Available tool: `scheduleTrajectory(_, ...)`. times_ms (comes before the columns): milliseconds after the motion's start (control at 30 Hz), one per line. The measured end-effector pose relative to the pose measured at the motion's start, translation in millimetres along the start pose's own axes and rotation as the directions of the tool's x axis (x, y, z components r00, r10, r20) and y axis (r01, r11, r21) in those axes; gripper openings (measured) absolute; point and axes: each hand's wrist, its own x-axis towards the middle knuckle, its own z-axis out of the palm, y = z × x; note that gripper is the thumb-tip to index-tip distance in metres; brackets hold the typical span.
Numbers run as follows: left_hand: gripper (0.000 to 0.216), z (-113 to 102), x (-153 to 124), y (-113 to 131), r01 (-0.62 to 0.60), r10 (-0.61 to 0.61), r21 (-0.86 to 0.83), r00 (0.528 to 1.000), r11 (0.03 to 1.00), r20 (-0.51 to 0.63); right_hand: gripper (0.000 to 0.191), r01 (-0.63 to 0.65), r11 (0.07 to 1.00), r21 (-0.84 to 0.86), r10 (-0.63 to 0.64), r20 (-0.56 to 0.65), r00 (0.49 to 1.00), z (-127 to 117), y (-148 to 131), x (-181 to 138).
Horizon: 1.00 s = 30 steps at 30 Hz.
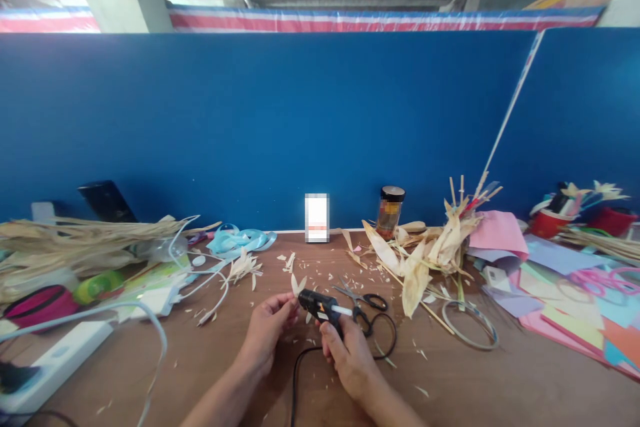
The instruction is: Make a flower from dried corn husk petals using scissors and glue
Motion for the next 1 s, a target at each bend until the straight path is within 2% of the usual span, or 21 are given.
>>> scheduleTrajectory(367,0.029,0.6,-0.8,1.0,-0.003,0.004,-0.011,1.0,1.0,0.014,0.041,-0.027,1.0,-0.016,0.027,-0.002,1.0,1.5,-0.8,0.8)
scheduleTrajectory(600,0.031,-1.4,0.5,1.2,-0.006,0.006,-0.001,1.0,1.0,-0.027,0.039,0.035,0.994,-0.107,-0.037,-0.015,0.999,1.5,-1.1,1.8)
scheduleTrajectory(733,0.031,-1.7,1.0,0.1,-0.014,0.014,0.003,1.0,1.0,-0.008,0.039,0.064,0.987,-0.149,-0.066,-0.008,0.998,0.7,-1.1,0.0)
scheduleTrajectory(1000,0.027,-1.7,1.3,-1.0,-0.029,0.029,0.005,0.999,1.0,0.012,0.04,0.037,0.991,-0.132,-0.039,-0.018,0.999,0.8,2.8,0.5)
